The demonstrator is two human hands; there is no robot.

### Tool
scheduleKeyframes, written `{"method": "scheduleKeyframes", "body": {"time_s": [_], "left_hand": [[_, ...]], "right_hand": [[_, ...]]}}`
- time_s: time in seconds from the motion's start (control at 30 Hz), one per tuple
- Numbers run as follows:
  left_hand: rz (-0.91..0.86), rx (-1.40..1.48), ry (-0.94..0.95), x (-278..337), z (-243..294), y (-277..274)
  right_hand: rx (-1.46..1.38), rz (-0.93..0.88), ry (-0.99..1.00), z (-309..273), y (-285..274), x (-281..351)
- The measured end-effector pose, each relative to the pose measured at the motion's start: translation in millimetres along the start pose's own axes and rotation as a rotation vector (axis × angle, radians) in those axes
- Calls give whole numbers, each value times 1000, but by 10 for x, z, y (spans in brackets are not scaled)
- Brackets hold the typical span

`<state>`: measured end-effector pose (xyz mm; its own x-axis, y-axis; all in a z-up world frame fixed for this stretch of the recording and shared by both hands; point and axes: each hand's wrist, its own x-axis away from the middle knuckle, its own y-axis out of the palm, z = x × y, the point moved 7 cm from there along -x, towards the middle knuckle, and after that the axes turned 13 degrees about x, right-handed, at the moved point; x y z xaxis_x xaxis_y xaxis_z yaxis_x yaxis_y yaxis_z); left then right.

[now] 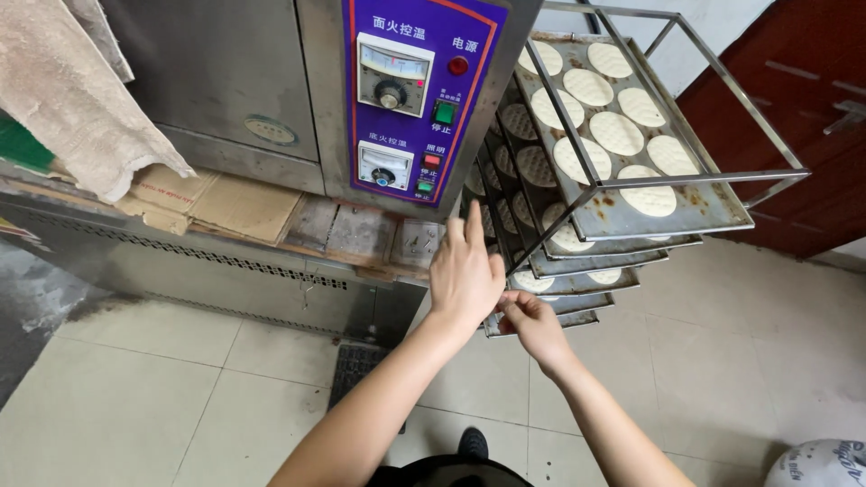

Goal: Organize dough on trays, spray with water, and place them into an industrial oven for baking.

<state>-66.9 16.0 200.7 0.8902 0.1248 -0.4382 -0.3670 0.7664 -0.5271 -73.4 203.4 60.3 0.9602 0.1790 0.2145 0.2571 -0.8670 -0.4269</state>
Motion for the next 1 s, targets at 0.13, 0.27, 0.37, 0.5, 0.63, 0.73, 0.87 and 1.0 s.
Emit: {"method": "scheduleKeyframes", "body": {"time_s": [0.13, 0.27, 0.37, 0.5, 0.63, 0.73, 0.87, 1.0], "left_hand": [[-112, -7, -144, 118, -285, 287], [-319, 0, -346, 228, -404, 410], [-421, -22, -456, 318, -359, 463], [-430, -58, -446, 421, -446, 829], [-445, -81, -493, 456, -286, 1267], [-468, -47, -550, 485, 27, 1658], [-517, 51, -589, 673, 464, 2117], [-473, 87, -558, 1083, 341, 2640]], "right_hand": [[-119, 32, 74, 195, -200, -63], [-265, 106, 225, 332, -518, -86], [-430, 146, 254, 700, -895, -276], [-666, 214, 315, 1385, -1560, -662], [-840, 269, 352, 1762, -2297, -941], [-946, 265, 301, 1962, -2864, -1191], [-1004, 234, 273, 1649, -3327, -1172], [-1053, 144, 236, 1662, -3588, -1515]]}}
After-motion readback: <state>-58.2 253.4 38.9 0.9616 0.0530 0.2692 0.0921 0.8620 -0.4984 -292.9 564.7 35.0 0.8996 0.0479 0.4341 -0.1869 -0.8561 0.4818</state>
